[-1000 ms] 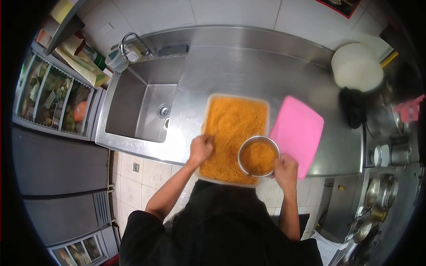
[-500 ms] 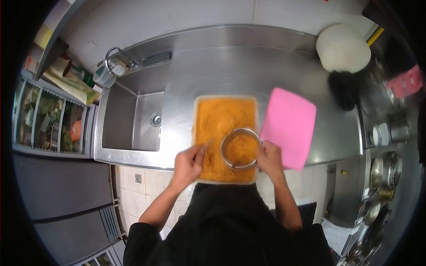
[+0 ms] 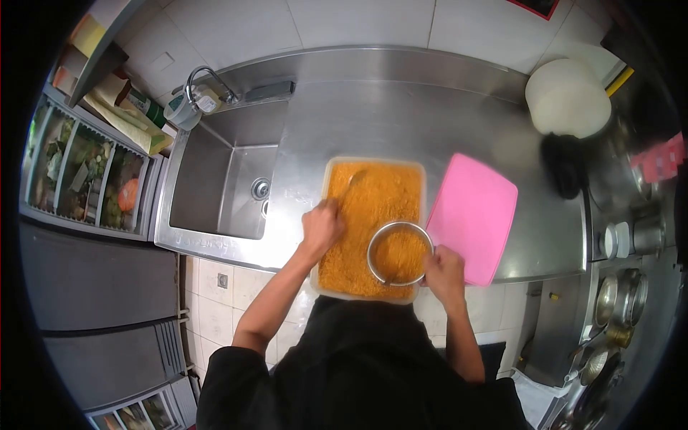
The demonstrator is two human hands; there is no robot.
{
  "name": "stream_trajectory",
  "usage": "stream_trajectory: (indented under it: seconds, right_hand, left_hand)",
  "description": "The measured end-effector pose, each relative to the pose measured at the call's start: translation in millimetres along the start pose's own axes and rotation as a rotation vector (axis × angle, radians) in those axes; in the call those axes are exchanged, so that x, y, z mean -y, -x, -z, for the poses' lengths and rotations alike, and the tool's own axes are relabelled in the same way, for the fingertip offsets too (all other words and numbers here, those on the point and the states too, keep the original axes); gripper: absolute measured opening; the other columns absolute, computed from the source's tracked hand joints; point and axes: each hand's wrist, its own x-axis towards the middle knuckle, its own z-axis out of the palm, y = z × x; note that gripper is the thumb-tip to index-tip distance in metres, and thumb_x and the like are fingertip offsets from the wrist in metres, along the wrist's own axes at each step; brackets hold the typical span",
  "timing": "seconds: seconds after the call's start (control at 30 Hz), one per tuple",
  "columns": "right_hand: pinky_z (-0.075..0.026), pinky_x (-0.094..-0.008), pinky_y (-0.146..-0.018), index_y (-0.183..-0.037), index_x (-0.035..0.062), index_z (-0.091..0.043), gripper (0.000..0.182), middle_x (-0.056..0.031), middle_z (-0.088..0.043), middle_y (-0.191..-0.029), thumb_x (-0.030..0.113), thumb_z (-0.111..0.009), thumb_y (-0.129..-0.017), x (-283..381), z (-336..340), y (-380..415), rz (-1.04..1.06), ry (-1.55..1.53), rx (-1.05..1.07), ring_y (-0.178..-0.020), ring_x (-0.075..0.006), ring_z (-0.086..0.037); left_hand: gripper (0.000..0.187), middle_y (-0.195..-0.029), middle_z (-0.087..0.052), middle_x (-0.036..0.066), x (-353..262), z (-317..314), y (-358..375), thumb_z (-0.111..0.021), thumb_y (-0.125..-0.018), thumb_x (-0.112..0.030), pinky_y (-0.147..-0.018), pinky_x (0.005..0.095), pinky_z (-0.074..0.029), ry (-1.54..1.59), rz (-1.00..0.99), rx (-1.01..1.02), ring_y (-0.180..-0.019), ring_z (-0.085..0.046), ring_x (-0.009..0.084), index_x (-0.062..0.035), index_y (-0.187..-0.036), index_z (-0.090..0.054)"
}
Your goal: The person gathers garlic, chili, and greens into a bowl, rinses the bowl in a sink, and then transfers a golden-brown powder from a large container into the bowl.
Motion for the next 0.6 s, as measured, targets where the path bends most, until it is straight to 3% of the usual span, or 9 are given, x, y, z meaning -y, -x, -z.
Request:
stream_trajectory:
  seconds: [0.1, 0.3, 0.4, 0.6]
  right_hand:
    - [-0.046, -0.0315, -0.038, -0.061, -0.0046, -0.047, 0.025, -0.0108, -0.053, -0.050, 0.007, -0.054, -0.082, 3, -1, 6, -0.028, -0.070, 0.011, -0.043, -0.0186, -0.060]
    - [-0.046, -0.0285, -0.038, -0.064, -0.0038, -0.048, 0.025, -0.0090, -0.052, -0.054, 0.006, -0.054, -0.086, 3, -2, 10, -0.044, -0.061, 0.043, -0.047, -0.0176, -0.062]
    - [-0.046, -0.0317, -0.039, -0.061, -0.0042, -0.046, 0.025, -0.0114, -0.052, -0.050, 0.006, -0.053, -0.082, -3, -5, 7, 0.014, -0.047, 0.027, -0.043, -0.0194, -0.060]
    - [-0.046, -0.0329, -0.039, -0.062, -0.0053, -0.047, 0.025, -0.0122, -0.052, -0.049, 0.007, -0.054, -0.082, 6, -11, -1, 0.019, -0.015, 0.013, -0.043, -0.0207, -0.061]
  left_hand:
    - [0.016, -0.079, -0.064, 0.022, -10, -14, -1, -0.055, -0.080, -0.008, -0.062, 0.0422, -0.050, 0.071, 0.130, 0.272, -0.069, -0.063, 0.0352, -0.0023, -0.091, -0.067]
    - [0.019, -0.072, -0.066, 0.010, -5, -11, 1, -0.058, -0.086, -0.012, -0.062, 0.0313, -0.046, 0.696, 0.506, 0.347, -0.065, -0.059, 0.0155, 0.0021, -0.089, -0.070]
    - [0.021, -0.071, -0.062, 0.002, -6, 14, 1, -0.059, -0.087, -0.014, -0.061, 0.0263, -0.042, 0.729, 0.572, 0.391, -0.065, -0.052, 0.0097, 0.0046, -0.088, -0.070]
    - [0.019, -0.068, -0.057, 0.000, -15, 72, 18, -0.058, -0.089, -0.013, -0.061, 0.0221, -0.039, 0.754, 0.495, 0.380, -0.065, -0.048, 0.0071, 0.0033, -0.092, -0.069]
